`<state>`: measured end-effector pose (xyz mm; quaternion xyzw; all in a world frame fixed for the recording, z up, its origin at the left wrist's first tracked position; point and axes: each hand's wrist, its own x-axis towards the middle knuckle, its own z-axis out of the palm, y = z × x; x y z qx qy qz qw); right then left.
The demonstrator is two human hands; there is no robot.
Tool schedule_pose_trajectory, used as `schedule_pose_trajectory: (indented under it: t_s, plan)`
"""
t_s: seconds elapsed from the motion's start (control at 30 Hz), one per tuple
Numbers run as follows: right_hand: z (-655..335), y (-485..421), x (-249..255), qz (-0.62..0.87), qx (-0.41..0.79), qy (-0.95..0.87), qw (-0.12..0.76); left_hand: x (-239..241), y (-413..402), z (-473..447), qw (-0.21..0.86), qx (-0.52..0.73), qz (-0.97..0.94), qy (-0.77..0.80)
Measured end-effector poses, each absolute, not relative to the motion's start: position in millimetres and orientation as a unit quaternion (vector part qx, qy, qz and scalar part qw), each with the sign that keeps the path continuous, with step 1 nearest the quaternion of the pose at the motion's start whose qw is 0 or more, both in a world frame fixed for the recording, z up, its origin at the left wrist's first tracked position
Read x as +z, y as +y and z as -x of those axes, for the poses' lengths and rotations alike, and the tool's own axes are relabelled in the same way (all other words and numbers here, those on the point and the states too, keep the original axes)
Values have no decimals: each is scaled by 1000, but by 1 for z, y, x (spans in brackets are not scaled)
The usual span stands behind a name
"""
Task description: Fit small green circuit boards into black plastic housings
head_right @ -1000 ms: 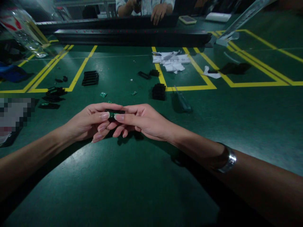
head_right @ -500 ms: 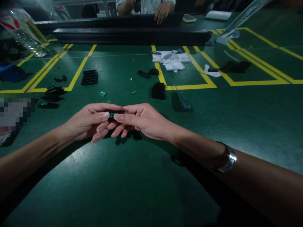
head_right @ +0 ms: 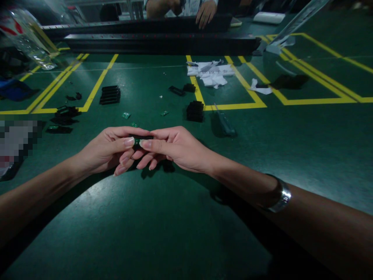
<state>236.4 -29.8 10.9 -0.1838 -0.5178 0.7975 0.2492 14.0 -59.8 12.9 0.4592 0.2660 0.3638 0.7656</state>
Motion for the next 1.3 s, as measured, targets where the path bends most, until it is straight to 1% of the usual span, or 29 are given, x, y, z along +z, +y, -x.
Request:
schedule_pose_trajectory:
  t_s: [0.3, 0.57, 0.77, 1.3]
  plan:
    - [-236, -29, 11, 172, 805, -511, 247, 12, -59, -14, 766, 365, -455, 270]
    - [-236, -30, 14, 169, 805, -513, 244, 15, -61, -16, 743, 381, -468, 288]
    - [-236, -30, 15, 202, 797, -517, 238, 16, -62, -16, 744, 382, -468, 287]
    - [-236, -30, 15, 205, 794, -521, 237, 14, -61, -16, 744, 382, -463, 295]
